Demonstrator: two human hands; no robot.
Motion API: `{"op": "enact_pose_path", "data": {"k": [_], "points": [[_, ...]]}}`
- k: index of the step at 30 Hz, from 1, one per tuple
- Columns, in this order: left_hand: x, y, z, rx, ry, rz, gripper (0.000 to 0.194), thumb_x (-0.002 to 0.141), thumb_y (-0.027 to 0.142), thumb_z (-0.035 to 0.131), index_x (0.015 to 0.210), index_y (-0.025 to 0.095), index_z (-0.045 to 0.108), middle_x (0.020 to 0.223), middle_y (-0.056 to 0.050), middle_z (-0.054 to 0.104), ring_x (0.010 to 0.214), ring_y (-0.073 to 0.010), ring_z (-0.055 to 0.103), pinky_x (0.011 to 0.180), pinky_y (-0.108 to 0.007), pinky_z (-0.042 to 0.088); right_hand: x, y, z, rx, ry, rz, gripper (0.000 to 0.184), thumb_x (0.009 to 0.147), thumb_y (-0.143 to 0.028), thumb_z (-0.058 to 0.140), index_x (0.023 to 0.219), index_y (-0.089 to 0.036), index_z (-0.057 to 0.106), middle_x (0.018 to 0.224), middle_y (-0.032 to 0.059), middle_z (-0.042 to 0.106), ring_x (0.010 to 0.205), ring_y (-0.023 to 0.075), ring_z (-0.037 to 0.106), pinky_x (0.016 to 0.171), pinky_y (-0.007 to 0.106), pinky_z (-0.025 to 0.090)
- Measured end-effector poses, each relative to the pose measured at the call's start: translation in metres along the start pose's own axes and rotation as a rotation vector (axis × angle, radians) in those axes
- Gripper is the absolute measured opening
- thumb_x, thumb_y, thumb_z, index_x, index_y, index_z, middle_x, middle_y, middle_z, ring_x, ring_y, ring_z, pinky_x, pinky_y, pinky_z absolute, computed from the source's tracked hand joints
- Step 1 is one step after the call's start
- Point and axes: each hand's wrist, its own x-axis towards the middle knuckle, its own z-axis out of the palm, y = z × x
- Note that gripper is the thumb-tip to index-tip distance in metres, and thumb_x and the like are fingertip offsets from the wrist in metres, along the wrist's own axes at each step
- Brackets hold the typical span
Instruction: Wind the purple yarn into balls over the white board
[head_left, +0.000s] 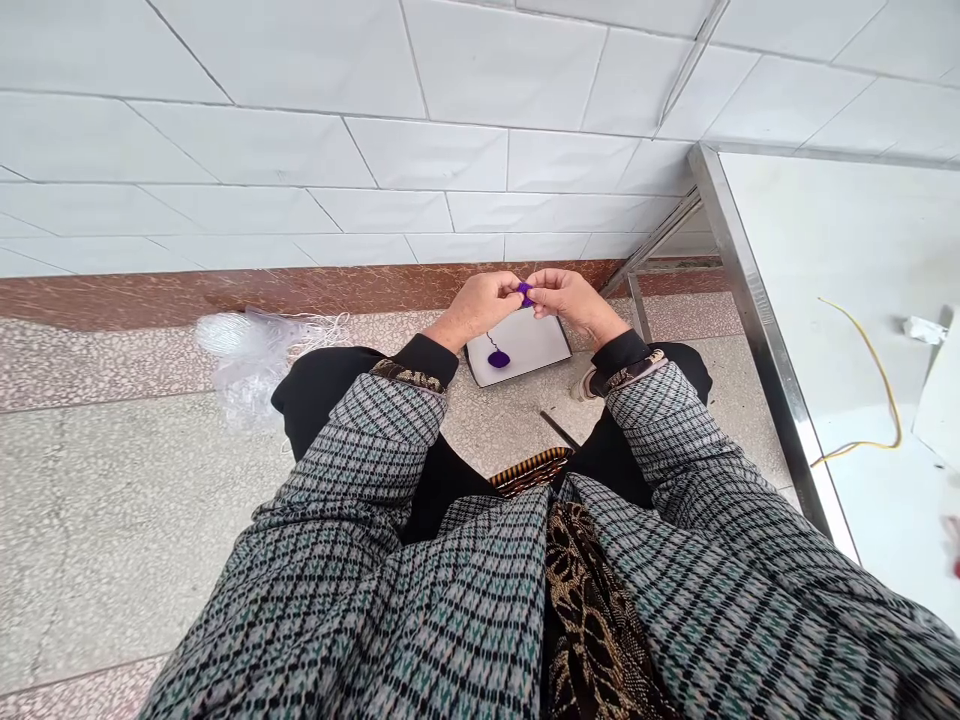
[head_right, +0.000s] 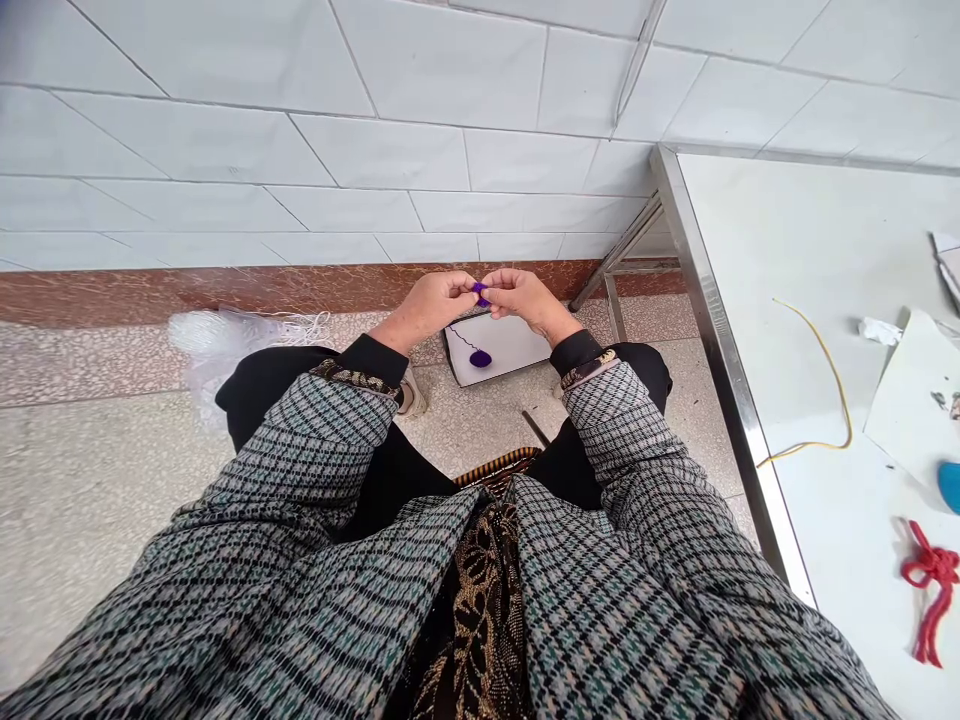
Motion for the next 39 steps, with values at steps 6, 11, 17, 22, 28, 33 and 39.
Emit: {"op": "enact_pose_path", "data": {"k": [6, 11, 17, 22, 28, 33, 39], "points": [[0.002, -0.006, 0.003, -0.052, 0.019, 0.017, 0.011, 0.089, 0.024, 0.066, 0.09, 0.017, 0.074, 0.09, -0.004, 0.079, 0.083, -0.0196, 0.067, 0.081, -0.03, 0.052, -0.002, -0.004, 0.006, 0.064, 0.11, 0.0, 0.027, 0.087, 0.005, 0.083, 0.078, -0.015, 0.067, 0.062, -0.0054, 0.067, 0.051, 0.0058, 0.06, 0.054, 0.015, 0.057], [0.0, -0.013, 0.013, 0.206, -0.049, 0.098, 0.025, 0.099, 0.023, 0.057, 0.099, 0.018, 0.081, 0.102, -0.009, 0.082, 0.097, -0.0249, 0.074, 0.089, -0.035, 0.054, 0.0, -0.006, 0.005, 0.211, 0.236, -0.019, 0.029, 0.096, 0.002, 0.078, 0.077, -0.016, 0.065, 0.06, -0.0061, 0.064, 0.052, 0.005, 0.061, 0.057, 0.013, 0.057], [-0.005, -0.015, 0.012, 0.451, -0.125, 0.334, 0.031, 0.103, 0.023, 0.053, 0.105, 0.017, 0.083, 0.11, -0.013, 0.077, 0.101, -0.0294, 0.072, 0.082, -0.038, 0.053, 0.004, 0.001, 0.007, -0.106, 0.233, 0.041, 0.041, 0.086, 0.019, 0.073, 0.068, -0.017, 0.061, 0.056, -0.0053, 0.063, 0.049, 0.0068, 0.058, 0.052, 0.015, 0.054], [0.002, -0.018, -0.005, 0.401, 0.054, 0.234, 0.025, 0.101, 0.017, 0.056, 0.098, 0.019, 0.081, 0.107, -0.013, 0.077, 0.1, -0.0284, 0.071, 0.085, -0.037, 0.053, 0.0, 0.004, 0.005, -0.186, -0.072, 0.055, 0.035, 0.081, 0.019, 0.073, 0.072, -0.014, 0.067, 0.067, -0.0018, 0.07, 0.055, 0.0083, 0.062, 0.056, 0.018, 0.056], [0.004, -0.02, 0.004, 0.315, -0.159, 0.197, 0.021, 0.099, 0.019, 0.061, 0.093, 0.018, 0.082, 0.102, -0.01, 0.08, 0.096, -0.0276, 0.073, 0.089, -0.037, 0.055, 0.002, 0.0, 0.002, 0.127, 0.012, -0.08, 0.024, 0.091, 0.0, 0.08, 0.082, -0.017, 0.065, 0.066, -0.0047, 0.068, 0.058, 0.0073, 0.061, 0.063, 0.017, 0.059], [0.001, -0.017, 0.006, 0.252, -0.241, 0.369, 0.023, 0.097, 0.018, 0.059, 0.086, 0.019, 0.079, 0.097, -0.008, 0.078, 0.091, -0.0243, 0.071, 0.09, -0.037, 0.054, 0.01, 0.007, 0.001, -0.18, 0.156, -0.027, 0.037, 0.085, 0.011, 0.076, 0.072, -0.019, 0.059, 0.058, -0.0067, 0.061, 0.051, 0.0076, 0.057, 0.051, 0.016, 0.05], [0.008, -0.024, -0.009, 0.309, 0.04, 0.216, 0.025, 0.097, 0.018, 0.057, 0.092, 0.018, 0.082, 0.103, -0.012, 0.08, 0.096, -0.0278, 0.072, 0.09, -0.038, 0.054, 0.002, 0.006, 0.001, -0.176, -0.177, 0.047, 0.028, 0.081, 0.01, 0.076, 0.077, -0.016, 0.067, 0.068, -0.0031, 0.071, 0.054, 0.007, 0.059, 0.055, 0.017, 0.054]]}}
